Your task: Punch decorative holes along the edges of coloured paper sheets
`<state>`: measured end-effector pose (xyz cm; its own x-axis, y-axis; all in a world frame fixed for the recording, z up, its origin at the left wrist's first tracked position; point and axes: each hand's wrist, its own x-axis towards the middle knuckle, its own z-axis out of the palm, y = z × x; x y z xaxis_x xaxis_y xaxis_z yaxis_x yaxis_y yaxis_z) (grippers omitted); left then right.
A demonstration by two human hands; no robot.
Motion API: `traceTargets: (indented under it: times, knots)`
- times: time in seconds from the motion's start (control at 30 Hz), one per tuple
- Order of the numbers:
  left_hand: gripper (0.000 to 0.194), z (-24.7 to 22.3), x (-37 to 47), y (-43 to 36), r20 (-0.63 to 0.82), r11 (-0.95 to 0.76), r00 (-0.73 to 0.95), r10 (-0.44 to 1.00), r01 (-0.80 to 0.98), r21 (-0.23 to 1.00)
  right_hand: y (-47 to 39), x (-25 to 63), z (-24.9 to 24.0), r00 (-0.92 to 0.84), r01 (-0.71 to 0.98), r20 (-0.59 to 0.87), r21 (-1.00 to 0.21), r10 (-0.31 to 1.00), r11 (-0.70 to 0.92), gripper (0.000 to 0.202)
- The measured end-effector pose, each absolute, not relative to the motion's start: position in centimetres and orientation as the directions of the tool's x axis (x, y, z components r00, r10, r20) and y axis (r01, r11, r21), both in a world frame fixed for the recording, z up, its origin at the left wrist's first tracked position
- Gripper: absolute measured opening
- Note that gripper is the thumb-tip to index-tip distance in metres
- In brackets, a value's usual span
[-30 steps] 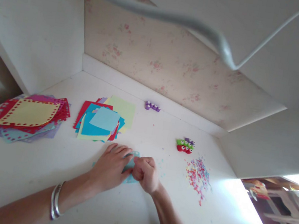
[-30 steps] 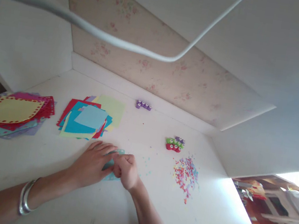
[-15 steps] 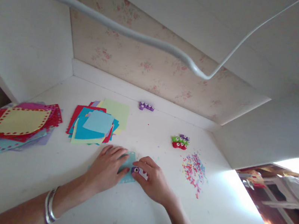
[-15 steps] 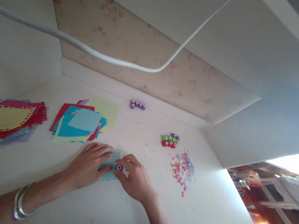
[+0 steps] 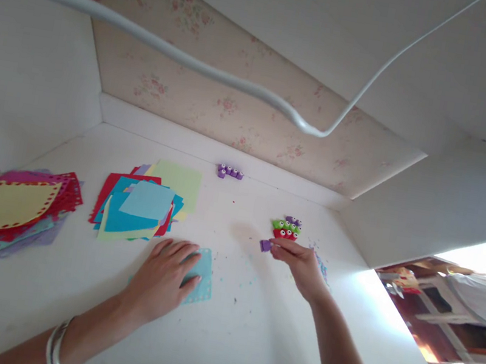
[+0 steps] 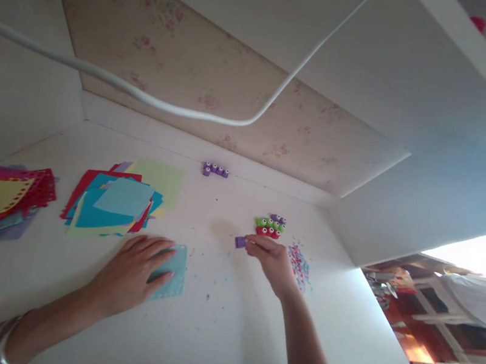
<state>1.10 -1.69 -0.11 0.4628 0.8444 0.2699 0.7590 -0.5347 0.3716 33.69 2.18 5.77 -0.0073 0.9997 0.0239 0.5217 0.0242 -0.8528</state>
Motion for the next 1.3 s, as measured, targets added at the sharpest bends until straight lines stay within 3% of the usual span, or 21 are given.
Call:
traceTargets:
  times: [0.13,0.3,0.47,0.63,0.87,1.0,1.07,1.2,1.3]
  knots:
    - [0.028,-0.2,1.2,-1.6,0.295,-0.549,0.467,0.834,0.759,0.351,7.1,38.1,6.9,0.100,0.808,0.126,-0.590,0.987,-0.006,0.038]
    - [0.029,-0.1,1.2,-1.6,0.294,-0.555,0.476,0.829,0.763,0.331,12.5,41.0,7.5,0.105,0.939,0.193,-0.343,0.976,-0.034,0.027]
    - [0.030,0.1,1.1,-1.6,0.269,-0.552,0.484,0.833,0.762,0.338,15.4,41.4,6.4,-0.055,0.988,0.107,-0.136,0.993,0.070,0.030]
    - [0.030,0.3,1.1,-1.6,0.243,-0.530,0.471,0.848,0.766,0.364,15.8,41.6,5.3,-0.128,0.991,0.002,-0.031,0.992,0.128,0.033]
    - [0.030,0.0,1.0,-1.6,0.239,-0.517,0.458,0.856,0.753,0.407,15.9,40.7,6.2,-0.121,0.991,-0.063,-0.065,0.991,0.117,0.031]
    - [0.029,0.0,0.9,-1.6,0.251,-0.516,0.451,0.856,0.742,0.427,14.9,37.1,7.5,-0.149,0.971,-0.071,-0.197,0.986,0.133,0.024]
    - [0.029,0.0,0.8,-1.7,0.258,-0.517,0.448,0.856,0.740,0.430,12.3,34.7,7.7,-0.246,0.936,-0.154,-0.295,0.957,0.193,0.028]
    - [0.027,0.0,0.8,-1.7,0.271,-0.511,0.434,0.859,0.736,0.444,2.2,30.6,6.9,-0.508,0.829,-0.404,-0.469,0.761,0.304,0.031]
    - [0.026,0.8,1.0,-1.3,0.312,-0.512,0.408,0.858,0.731,0.451,-6.6,28.9,6.4,-0.620,0.781,-0.598,-0.537,0.508,0.319,0.030]
